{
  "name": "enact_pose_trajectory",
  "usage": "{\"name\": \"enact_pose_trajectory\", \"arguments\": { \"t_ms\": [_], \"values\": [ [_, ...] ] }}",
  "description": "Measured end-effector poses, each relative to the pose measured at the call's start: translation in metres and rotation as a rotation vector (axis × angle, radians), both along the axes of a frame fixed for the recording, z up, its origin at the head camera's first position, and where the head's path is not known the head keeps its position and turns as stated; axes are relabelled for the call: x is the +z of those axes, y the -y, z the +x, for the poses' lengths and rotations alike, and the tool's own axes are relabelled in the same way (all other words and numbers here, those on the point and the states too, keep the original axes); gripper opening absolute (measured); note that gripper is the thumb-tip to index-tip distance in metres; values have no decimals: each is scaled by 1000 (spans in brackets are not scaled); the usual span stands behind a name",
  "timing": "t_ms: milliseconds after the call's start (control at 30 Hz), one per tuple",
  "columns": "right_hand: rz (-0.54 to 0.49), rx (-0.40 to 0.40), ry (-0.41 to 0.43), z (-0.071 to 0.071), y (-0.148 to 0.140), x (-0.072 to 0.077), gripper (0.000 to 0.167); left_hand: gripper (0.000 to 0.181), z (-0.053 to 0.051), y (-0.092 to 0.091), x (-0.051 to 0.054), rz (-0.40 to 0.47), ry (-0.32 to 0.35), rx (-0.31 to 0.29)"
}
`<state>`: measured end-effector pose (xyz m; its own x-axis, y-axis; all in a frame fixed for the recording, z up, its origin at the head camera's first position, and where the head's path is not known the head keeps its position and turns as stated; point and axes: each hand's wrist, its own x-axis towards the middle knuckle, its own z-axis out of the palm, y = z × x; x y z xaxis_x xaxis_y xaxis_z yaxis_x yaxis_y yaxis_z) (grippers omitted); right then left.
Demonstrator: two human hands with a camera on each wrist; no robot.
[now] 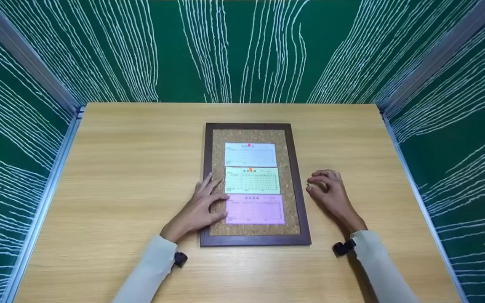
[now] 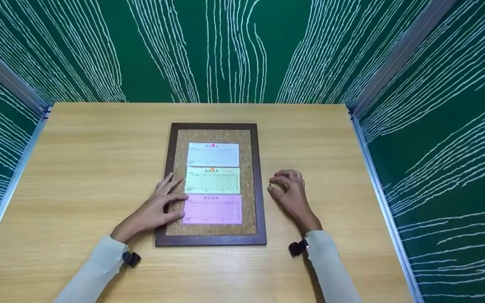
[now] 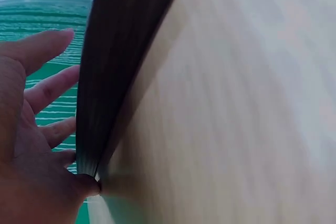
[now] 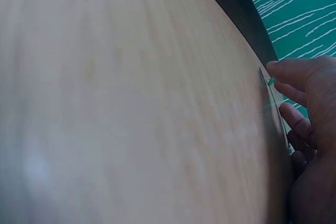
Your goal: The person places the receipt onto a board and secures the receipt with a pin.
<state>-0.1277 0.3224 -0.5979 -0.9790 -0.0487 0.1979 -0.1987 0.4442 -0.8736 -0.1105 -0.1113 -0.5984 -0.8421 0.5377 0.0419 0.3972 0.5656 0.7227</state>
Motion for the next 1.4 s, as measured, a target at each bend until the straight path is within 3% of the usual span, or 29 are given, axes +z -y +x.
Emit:
{"name": "enact_pose_trajectory", "arguments": {
  "t_ms": [133,367,600,1000,1400],
  "values": [
    [25,-6,-18,-1,1,-2,20,50,5,-3,0,-48,5,6],
    [79,-19,-24,-13,-15,-34,19,55,10,-5,-4,-77,-20,16],
    [82,9,-10,-13,-19,-36,19,61,13,-5,-10,-63,-19,17],
    [115,28,3,-15,-23,-34,16,66,11,-5,-9,-83,-37,25],
    [145,8,-46,-16,-19,-34,13,68,11,-5,-12,-90,-61,10]
  ]
}}
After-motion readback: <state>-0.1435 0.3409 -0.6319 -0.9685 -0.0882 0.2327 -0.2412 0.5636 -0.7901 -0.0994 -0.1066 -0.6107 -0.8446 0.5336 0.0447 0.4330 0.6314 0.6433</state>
